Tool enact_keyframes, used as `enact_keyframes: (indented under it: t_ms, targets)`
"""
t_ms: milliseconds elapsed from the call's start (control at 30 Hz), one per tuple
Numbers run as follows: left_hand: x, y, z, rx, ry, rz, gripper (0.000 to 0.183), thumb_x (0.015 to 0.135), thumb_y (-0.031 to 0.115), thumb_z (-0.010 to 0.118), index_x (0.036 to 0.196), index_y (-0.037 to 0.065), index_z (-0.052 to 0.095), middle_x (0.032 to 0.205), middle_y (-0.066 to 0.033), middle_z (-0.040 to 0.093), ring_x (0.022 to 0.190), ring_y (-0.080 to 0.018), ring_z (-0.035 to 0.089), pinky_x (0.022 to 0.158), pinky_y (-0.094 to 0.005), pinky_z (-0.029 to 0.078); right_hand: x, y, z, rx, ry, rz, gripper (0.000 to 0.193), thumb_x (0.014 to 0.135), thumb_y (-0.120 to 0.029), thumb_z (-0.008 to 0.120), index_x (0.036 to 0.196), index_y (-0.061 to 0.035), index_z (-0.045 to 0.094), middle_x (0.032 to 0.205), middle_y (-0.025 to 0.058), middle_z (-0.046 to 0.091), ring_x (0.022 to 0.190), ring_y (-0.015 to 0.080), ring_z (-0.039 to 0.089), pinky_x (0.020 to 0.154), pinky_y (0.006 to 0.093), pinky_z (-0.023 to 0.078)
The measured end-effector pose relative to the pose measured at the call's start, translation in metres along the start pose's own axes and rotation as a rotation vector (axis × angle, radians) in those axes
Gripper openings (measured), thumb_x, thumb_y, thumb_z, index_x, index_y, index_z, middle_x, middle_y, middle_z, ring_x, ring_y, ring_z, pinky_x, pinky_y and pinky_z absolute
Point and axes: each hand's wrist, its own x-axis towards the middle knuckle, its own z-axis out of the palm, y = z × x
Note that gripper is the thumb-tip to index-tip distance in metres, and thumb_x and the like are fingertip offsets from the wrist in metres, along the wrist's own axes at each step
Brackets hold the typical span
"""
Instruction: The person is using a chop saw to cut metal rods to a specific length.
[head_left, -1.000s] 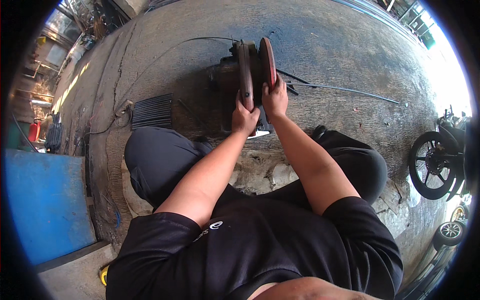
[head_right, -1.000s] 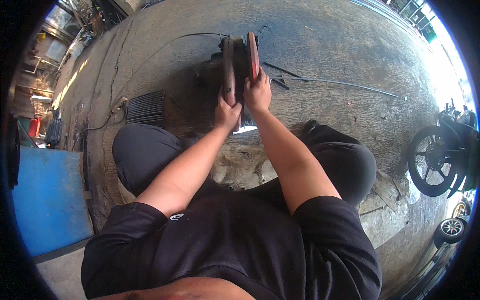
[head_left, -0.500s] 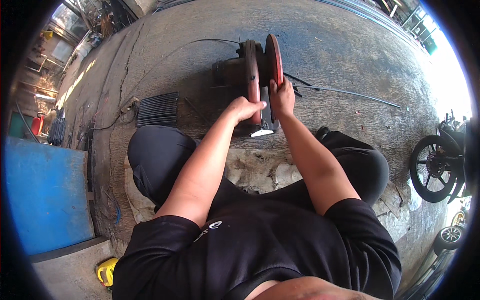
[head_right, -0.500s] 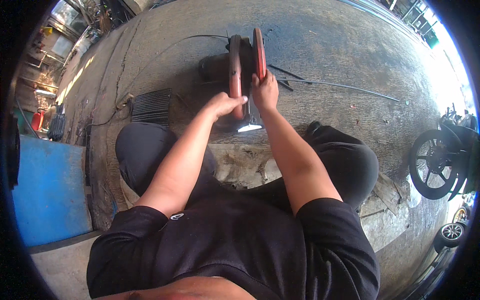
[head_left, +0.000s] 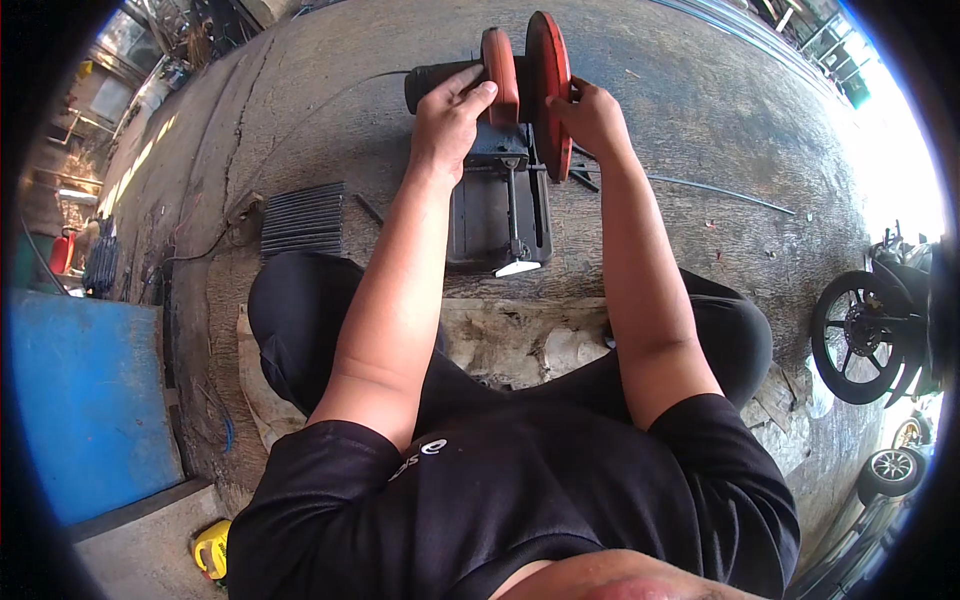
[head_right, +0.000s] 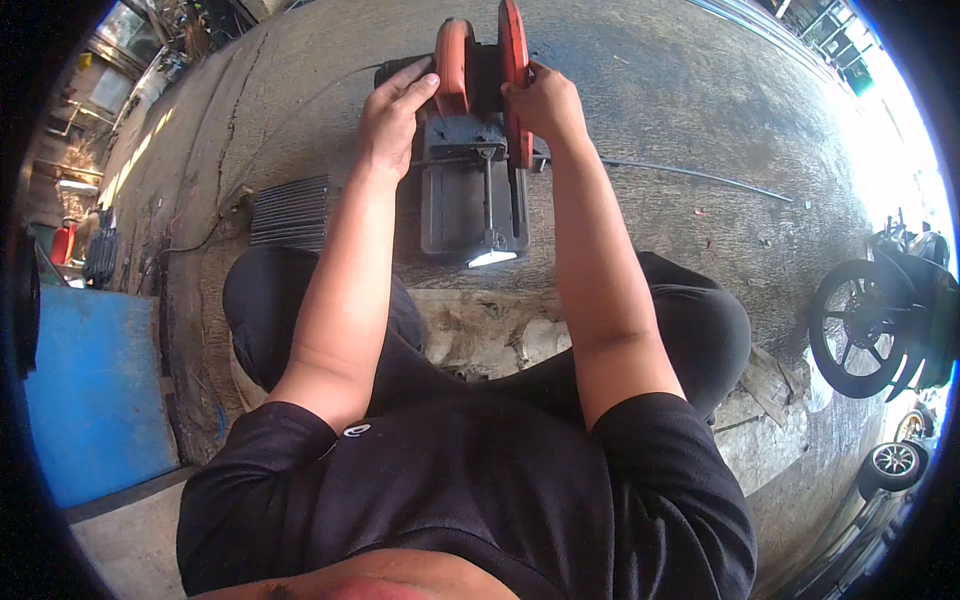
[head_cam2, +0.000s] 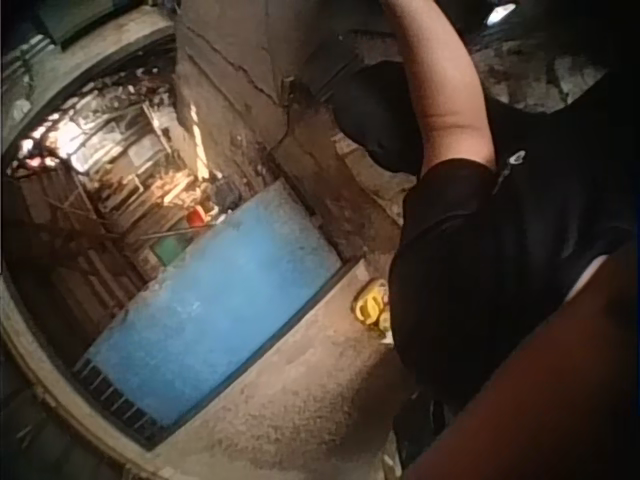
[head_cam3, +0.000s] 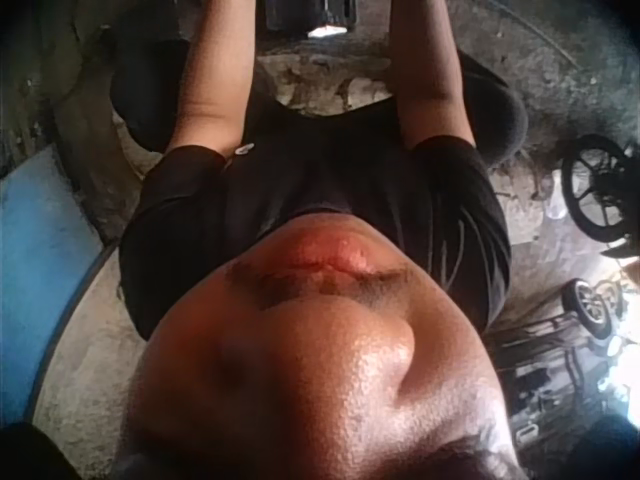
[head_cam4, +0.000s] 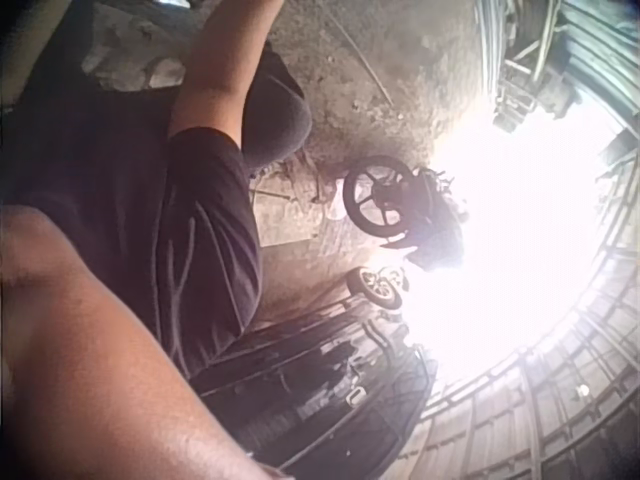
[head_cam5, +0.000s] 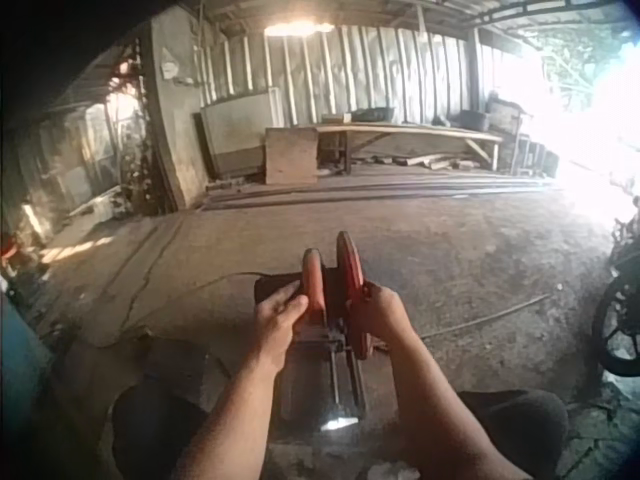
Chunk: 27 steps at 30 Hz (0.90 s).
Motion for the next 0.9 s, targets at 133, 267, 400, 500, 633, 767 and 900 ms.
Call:
enact_keyframes:
  t_ms: [133, 267, 400, 500, 633, 767, 900]
  targets:
    - [0.006, -0.006, 0.003, 0.193, 0.012, 0.096, 0.045, 0.088, 0.017, 0.063, 0.126, -0.006, 0.053, 0.113, -0.0140, 0.064, 0.099, -0.0145, 0.061, 0.088, -0.0245, 0.045, 0.000, -0.004, 0.005, 0.010, 0.084, -0.002, 0.036, 0.077, -0.032, 0.067, 0.104, -0.0076, 0.067, 0.088, 0.0194, 0.068, 0.087, 0.0372, 0.065, 0.078, 0.0429, 0.051]
    - [0.002, -0.012, 0.002, 0.324, 0.025, 0.186, 0.045, 0.090, 0.019, 0.062, 0.128, -0.002, 0.053, 0.110, -0.0132, 0.066, 0.097, -0.0130, 0.061, 0.086, -0.0252, 0.047, 0.006, -0.008, 0.007, 0.037, 0.157, 0.034, 0.034, 0.077, -0.033, 0.067, 0.103, -0.0111, 0.068, 0.087, 0.0195, 0.068, 0.087, 0.0371, 0.065, 0.078, 0.0425, 0.051]
    - [-0.002, -0.013, 0.001, 0.389, 0.051, 0.286, 0.045, 0.088, 0.020, 0.061, 0.127, 0.001, 0.054, 0.105, -0.0147, 0.068, 0.096, -0.0188, 0.065, 0.084, -0.0293, 0.049, 0.025, -0.014, 0.006, 0.043, 0.213, 0.047, 0.039, 0.075, -0.038, 0.068, 0.107, -0.0161, 0.068, 0.090, 0.0190, 0.068, 0.089, 0.0365, 0.065, 0.080, 0.0423, 0.051]
    - [-0.011, -0.020, -0.003, 0.473, 0.171, 0.367, 0.039, 0.086, 0.019, 0.060, 0.120, 0.000, 0.059, 0.101, -0.0173, 0.069, 0.098, -0.0269, 0.066, 0.084, -0.0344, 0.050, 0.042, -0.014, 0.006, 0.038, 0.241, 0.038, 0.045, 0.075, -0.040, 0.069, 0.113, -0.0162, 0.067, 0.097, 0.0173, 0.069, 0.094, 0.0352, 0.065, 0.083, 0.0409, 0.050]
    - [-0.035, -0.042, -0.025, 0.766, 0.029, -0.080, 0.036, 0.085, 0.032, 0.059, 0.099, 0.001, 0.068, 0.099, -0.0175, 0.069, 0.095, -0.0303, 0.066, 0.085, -0.0355, 0.049, 0.056, -0.004, 0.002, 0.081, 0.206, 0.004, 0.047, 0.078, -0.041, 0.068, 0.117, -0.0144, 0.065, 0.104, 0.0163, 0.068, 0.099, 0.0326, 0.064, 0.085, 0.0383, 0.050]
    - [-0.059, -0.087, -0.044, 0.968, -0.267, -0.483, 0.044, 0.083, 0.039, 0.057, 0.101, 0.001, 0.068, 0.104, -0.0220, 0.066, 0.102, -0.0330, 0.063, 0.088, -0.0389, 0.048, 0.054, 0.031, -0.002, 0.435, -0.004, -0.052, 0.041, 0.089, -0.037, 0.060, 0.119, -0.0086, 0.063, 0.106, 0.0145, 0.068, 0.096, 0.0256, 0.066, 0.081, 0.0341, 0.050]
    - [-0.073, -0.133, -0.054, 1.180, -0.486, -0.653, 0.048, 0.083, 0.041, 0.055, 0.100, -0.002, 0.067, 0.106, -0.0235, 0.065, 0.105, -0.0345, 0.061, 0.091, -0.0408, 0.047, 0.026, 0.100, 0.013, 0.397, -0.013, 0.270, 0.041, 0.089, -0.037, 0.058, 0.101, 0.0005, 0.068, 0.094, 0.0169, 0.069, 0.079, 0.0298, 0.067, 0.071, 0.0384, 0.051]
